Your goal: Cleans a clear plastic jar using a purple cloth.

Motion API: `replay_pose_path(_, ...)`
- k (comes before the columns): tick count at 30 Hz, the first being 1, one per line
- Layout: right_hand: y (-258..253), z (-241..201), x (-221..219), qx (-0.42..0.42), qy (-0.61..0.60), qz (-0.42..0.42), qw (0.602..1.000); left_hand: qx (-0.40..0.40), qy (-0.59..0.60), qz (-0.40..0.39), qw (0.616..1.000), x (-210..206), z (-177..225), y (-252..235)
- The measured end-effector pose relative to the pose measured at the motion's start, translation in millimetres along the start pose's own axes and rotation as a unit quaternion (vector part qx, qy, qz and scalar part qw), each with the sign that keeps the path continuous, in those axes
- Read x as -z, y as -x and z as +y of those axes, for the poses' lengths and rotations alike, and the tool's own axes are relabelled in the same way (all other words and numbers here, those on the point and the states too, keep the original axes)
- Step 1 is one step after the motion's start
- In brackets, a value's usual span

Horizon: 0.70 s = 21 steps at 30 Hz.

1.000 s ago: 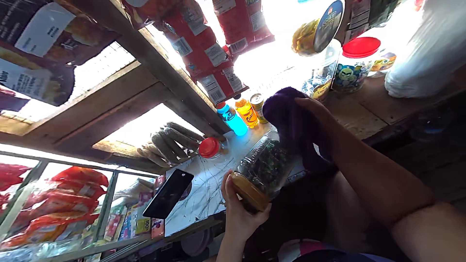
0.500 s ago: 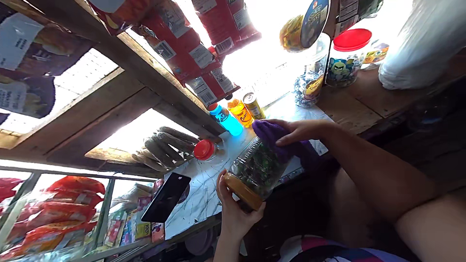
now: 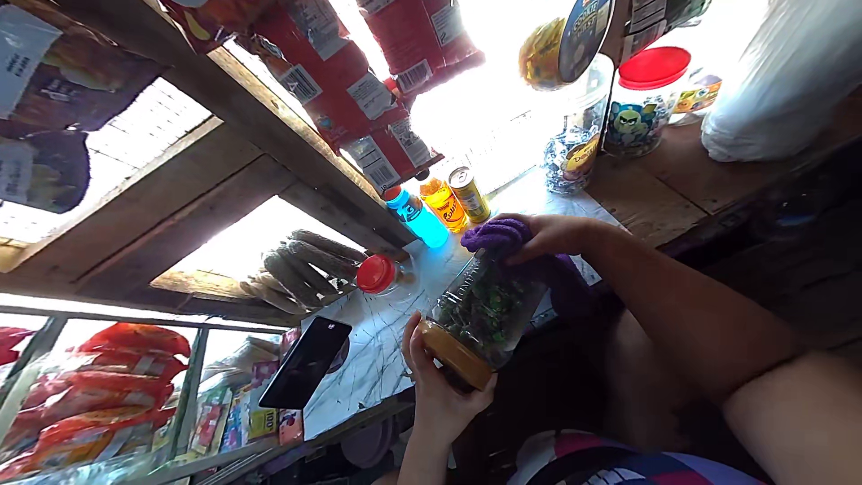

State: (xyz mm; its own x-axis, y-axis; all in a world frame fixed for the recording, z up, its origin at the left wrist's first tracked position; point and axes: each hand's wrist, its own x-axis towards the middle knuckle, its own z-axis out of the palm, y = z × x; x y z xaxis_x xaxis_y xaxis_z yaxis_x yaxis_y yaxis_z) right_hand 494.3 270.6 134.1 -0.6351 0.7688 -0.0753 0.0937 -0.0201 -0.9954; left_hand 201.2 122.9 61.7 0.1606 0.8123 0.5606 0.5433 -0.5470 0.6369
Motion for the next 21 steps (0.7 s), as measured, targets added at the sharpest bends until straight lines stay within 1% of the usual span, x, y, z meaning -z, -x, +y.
replay_pose_path(3,-6.0,-1.4,-3.4,0.006,-0.022,0.025,0.999,0.003,-0.003,0.001,1.0,0.4,0.3,0.5)
replay_pose_path(5,-10.6,-2.2,-5.9,0.012,-0.019,0.047,0.999,0.001,-0.012,0.005,1.0,0.6,-0.5,1.4)
replay_pose_path(10,-22.9,-6.8,-9.8,-0.004,-0.01,0.066,0.998,0.015,-0.005,0.01,1.0,-0.1,-3.0,5.3)
replay_pose_path(13,-32.4,-6.9,-14.5,0.003,-0.019,0.1,0.995,0.011,-0.018,0.01,1.0,-0.1,-1.5,6.5)
replay_pose_path(15,-41.8,1.7,-16.6,0.022,-0.026,0.122,0.992,0.005,-0.02,0.006,1.0,0.6,-0.9,6.6)
replay_pose_path(17,-57.8,26.6,-16.7,0.054,-0.006,0.145,0.988,-0.001,-0.026,-0.001,1.0,2.1,-1.1,6.2)
replay_pose_path(19,-65.0,41.5,-19.2,0.043,0.036,0.155,0.986,-0.001,-0.027,-0.002,1.0,3.0,-0.7,5.8)
replay_pose_path(21,-62.6,44.1,-17.6,0.044,0.022,0.143,0.989,0.001,-0.029,-0.003,1.0,3.5,-0.4,5.6)
